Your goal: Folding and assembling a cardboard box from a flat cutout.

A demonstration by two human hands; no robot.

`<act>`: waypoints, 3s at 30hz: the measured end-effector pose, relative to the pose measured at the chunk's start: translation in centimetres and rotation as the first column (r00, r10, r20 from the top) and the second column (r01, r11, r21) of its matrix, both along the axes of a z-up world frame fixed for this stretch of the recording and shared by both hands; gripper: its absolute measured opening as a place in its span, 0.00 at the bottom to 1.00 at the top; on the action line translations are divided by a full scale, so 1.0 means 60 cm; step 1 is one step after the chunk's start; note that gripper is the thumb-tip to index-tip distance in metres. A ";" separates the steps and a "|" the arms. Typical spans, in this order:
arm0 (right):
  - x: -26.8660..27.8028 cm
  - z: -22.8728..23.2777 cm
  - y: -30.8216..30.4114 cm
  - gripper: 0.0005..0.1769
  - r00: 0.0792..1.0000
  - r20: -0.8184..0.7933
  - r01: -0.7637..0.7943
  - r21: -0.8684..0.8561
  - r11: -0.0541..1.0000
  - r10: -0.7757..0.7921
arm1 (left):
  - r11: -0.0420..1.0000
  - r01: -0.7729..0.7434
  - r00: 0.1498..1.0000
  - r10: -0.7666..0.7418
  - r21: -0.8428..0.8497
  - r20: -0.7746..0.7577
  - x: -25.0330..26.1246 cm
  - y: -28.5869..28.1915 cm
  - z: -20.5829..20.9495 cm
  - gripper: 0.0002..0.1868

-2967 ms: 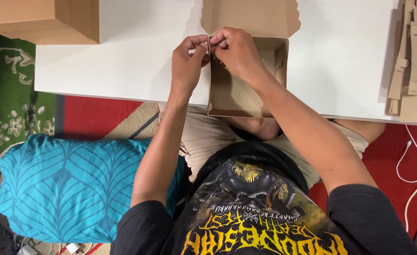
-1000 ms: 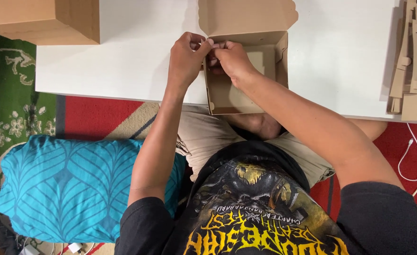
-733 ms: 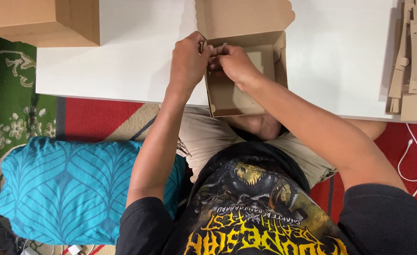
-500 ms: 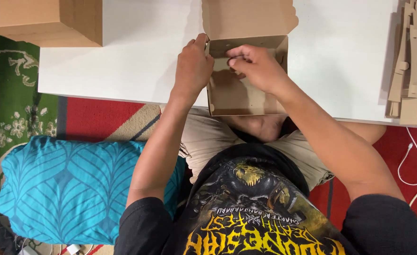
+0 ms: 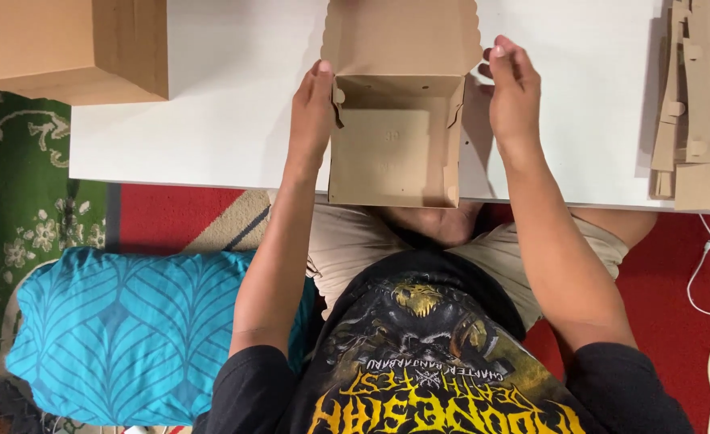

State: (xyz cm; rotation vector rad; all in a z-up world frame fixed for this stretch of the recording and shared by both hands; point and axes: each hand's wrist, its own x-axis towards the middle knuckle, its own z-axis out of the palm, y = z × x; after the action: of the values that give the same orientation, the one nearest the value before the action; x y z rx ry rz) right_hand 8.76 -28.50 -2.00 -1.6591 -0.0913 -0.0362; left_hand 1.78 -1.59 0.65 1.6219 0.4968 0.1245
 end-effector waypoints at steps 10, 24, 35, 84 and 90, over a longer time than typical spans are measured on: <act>-0.007 0.011 0.067 0.39 0.977 -0.048 -0.209 -0.031 0.977 0.208 | 0.986 0.159 0.964 -0.168 0.056 0.206 0.004 -0.020 0.006 0.41; -0.017 0.010 0.039 0.34 0.976 0.090 -0.202 0.020 0.979 0.199 | 0.894 0.208 0.974 -0.226 0.397 -0.002 -0.008 0.007 0.005 0.37; -0.073 0.068 0.056 0.20 0.925 0.380 0.057 -0.195 0.979 0.022 | 0.603 0.205 0.976 -0.181 0.771 -0.118 -0.018 0.001 0.009 0.11; -0.050 0.031 0.244 0.07 0.734 -0.621 -0.179 0.215 0.960 0.276 | 0.794 0.114 0.992 -0.129 0.597 -0.018 -0.011 0.010 0.013 0.07; -0.049 0.031 0.217 0.12 0.721 -0.610 -0.282 0.176 0.943 0.330 | 0.641 0.154 0.987 -0.134 0.752 -0.088 0.003 0.021 -0.001 0.13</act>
State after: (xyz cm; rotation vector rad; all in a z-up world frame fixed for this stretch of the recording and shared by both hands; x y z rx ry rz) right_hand 5.84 -15.46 -0.16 -1.4850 0.1519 0.7720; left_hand 1.94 -0.31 0.62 2.4992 0.3367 0.2133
